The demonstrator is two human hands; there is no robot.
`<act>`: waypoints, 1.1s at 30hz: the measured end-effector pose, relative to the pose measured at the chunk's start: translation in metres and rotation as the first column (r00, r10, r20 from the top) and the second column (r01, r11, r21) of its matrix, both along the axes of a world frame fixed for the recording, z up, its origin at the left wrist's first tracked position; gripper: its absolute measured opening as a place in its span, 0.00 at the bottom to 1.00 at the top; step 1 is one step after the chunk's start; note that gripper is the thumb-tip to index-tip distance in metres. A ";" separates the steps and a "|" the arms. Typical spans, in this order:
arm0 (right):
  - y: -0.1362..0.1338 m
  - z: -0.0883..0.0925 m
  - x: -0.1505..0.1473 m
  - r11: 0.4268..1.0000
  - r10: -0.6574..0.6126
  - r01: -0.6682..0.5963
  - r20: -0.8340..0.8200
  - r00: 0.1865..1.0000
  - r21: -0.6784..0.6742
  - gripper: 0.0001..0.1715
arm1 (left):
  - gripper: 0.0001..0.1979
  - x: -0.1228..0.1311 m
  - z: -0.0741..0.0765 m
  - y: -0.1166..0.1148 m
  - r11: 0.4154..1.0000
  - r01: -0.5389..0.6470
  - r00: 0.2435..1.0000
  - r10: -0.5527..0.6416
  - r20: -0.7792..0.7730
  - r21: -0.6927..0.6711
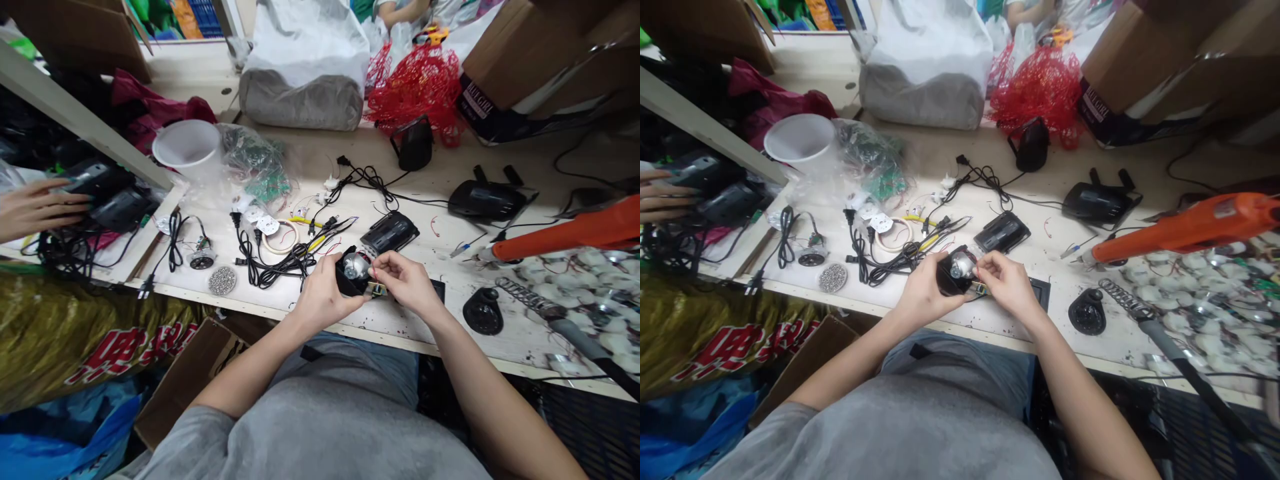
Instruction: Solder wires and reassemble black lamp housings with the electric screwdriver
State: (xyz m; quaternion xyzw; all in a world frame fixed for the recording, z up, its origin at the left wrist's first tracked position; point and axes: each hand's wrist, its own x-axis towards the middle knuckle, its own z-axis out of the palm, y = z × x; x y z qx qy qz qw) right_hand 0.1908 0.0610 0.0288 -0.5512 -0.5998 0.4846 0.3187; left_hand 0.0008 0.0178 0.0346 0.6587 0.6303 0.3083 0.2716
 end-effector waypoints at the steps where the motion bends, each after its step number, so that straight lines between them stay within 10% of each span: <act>1: 0.000 -0.001 0.002 1.000 0.001 -0.001 -0.030 1.000 -0.023 0.16 | 0.43 0.000 0.001 0.000 1.000 -0.002 1.000 0.002 -0.001 -0.004; 7: -0.005 0.001 0.008 0.997 -0.030 0.022 -0.103 0.994 -0.072 0.20 | 0.43 0.004 0.004 -0.001 0.999 -0.004 1.000 0.004 -0.017 -0.037; 13: -0.014 0.004 0.002 0.982 -0.020 -0.001 0.108 0.994 0.191 0.14 | 0.47 0.005 0.005 -0.002 0.996 0.087 0.995 -0.085 -0.051 0.035; 24: -0.013 0.001 -0.005 0.762 -0.049 -0.196 0.356 0.933 0.618 0.09 | 0.45 0.003 -0.001 0.000 0.992 0.125 0.985 -0.123 -0.120 0.010; 33: -0.007 -0.004 -0.005 0.634 0.029 -0.358 0.441 0.897 0.685 0.13 | 0.45 0.012 -0.019 -0.010 0.994 0.081 0.957 -0.058 -0.286 0.068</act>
